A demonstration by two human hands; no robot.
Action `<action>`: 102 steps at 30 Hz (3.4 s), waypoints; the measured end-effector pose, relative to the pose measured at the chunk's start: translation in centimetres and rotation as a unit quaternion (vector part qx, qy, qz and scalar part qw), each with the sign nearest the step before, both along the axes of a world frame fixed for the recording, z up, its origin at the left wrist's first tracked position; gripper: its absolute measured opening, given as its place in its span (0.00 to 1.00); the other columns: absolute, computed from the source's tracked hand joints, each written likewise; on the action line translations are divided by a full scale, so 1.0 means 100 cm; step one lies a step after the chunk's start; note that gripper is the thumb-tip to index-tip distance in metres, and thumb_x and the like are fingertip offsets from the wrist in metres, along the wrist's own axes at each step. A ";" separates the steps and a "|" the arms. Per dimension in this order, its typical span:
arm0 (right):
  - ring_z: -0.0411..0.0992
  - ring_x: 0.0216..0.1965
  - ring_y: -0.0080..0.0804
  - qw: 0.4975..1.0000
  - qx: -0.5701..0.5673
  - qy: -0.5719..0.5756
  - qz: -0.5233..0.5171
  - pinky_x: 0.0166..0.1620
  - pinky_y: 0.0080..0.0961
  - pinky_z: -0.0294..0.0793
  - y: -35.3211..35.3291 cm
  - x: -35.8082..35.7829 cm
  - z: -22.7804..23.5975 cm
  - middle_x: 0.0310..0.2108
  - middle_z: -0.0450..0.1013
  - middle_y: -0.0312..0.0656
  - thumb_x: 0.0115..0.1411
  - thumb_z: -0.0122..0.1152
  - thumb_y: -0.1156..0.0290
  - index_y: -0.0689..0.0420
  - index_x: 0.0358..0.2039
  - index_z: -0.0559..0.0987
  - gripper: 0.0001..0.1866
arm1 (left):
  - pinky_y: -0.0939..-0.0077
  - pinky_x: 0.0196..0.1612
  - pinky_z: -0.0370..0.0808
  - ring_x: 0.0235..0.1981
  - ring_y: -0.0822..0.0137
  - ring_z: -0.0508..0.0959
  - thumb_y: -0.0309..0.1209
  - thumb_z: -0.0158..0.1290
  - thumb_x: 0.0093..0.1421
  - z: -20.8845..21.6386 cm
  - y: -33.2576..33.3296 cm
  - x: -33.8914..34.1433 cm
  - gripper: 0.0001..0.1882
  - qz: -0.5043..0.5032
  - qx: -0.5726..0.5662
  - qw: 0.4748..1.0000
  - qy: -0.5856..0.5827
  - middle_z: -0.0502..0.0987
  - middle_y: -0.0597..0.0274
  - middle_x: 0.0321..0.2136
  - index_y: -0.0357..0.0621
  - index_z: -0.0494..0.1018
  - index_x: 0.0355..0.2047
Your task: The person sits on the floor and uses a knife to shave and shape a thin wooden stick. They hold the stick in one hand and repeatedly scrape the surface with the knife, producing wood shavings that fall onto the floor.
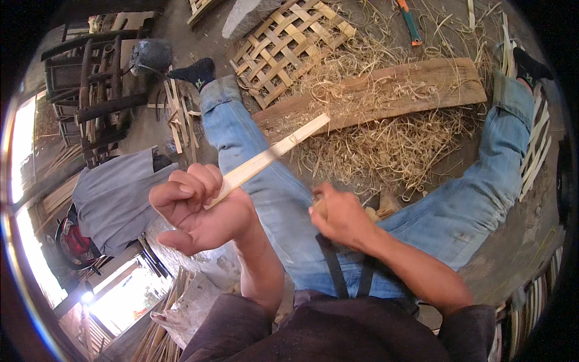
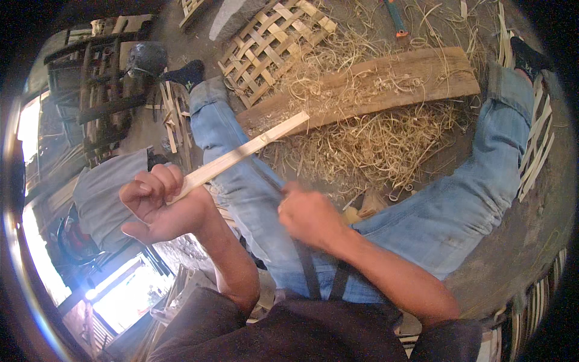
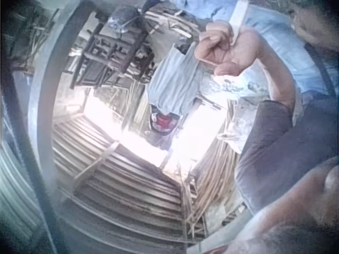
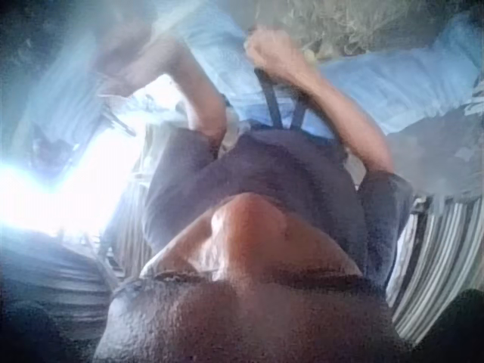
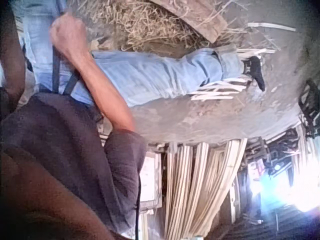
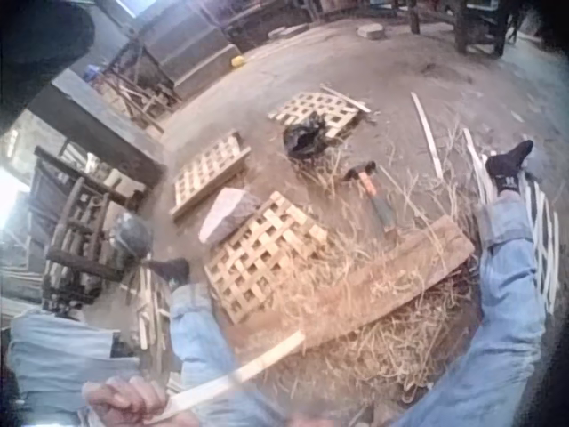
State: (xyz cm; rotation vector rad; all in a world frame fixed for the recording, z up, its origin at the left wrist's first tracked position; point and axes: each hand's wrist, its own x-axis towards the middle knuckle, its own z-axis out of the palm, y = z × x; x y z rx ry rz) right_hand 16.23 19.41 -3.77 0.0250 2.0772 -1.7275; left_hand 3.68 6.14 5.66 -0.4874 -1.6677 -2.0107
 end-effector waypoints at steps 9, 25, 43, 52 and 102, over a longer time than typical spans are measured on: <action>0.75 0.30 0.60 0.995 0.073 -0.062 0.003 0.35 0.45 0.75 0.021 -0.019 -0.019 0.25 0.74 0.59 0.54 0.61 0.69 0.66 0.44 0.68 0.20 | 0.80 0.17 0.43 0.13 0.77 0.48 0.65 0.40 0.62 0.006 0.017 -0.012 0.34 -0.010 0.016 1.000 0.015 0.51 0.70 0.14 0.41 0.60 0.26; 0.75 0.30 0.60 0.981 0.104 -0.164 -0.025 0.36 0.48 0.75 0.041 -0.025 -0.050 0.25 0.74 0.60 0.55 0.56 0.68 0.71 0.40 0.69 0.18 | 0.80 0.16 0.43 0.13 0.78 0.49 0.64 0.42 0.62 0.006 0.030 -0.012 0.33 -0.011 0.012 0.999 0.033 0.51 0.70 0.15 0.41 0.60 0.27; 0.76 0.30 0.60 0.998 0.021 -0.063 0.017 0.34 0.49 0.77 0.030 -0.018 0.000 0.23 0.74 0.62 0.54 0.55 0.69 0.70 0.40 0.69 0.19 | 0.78 0.17 0.43 0.12 0.76 0.51 0.61 0.50 0.60 -0.004 -0.005 0.013 0.30 -0.106 -0.012 0.994 0.036 0.56 0.70 0.15 0.46 0.55 0.25; 0.76 0.29 0.60 0.998 -0.010 -0.052 -0.015 0.34 0.51 0.76 0.031 -0.011 -0.003 0.23 0.74 0.61 0.55 0.56 0.67 0.67 0.44 0.70 0.20 | 0.78 0.17 0.45 0.11 0.76 0.50 0.65 0.51 0.56 -0.004 -0.010 0.022 0.33 -0.118 -0.051 0.991 0.032 0.56 0.70 0.14 0.48 0.56 0.25; 0.75 0.29 0.61 0.997 0.074 -0.007 0.037 0.34 0.52 0.75 0.022 0.003 0.001 0.24 0.74 0.60 0.56 0.55 0.68 0.67 0.36 0.68 0.14 | 0.83 0.16 0.46 0.13 0.78 0.52 0.57 0.40 0.64 -0.038 0.018 0.022 0.26 0.105 0.076 0.990 -0.060 0.53 0.71 0.13 0.46 0.61 0.25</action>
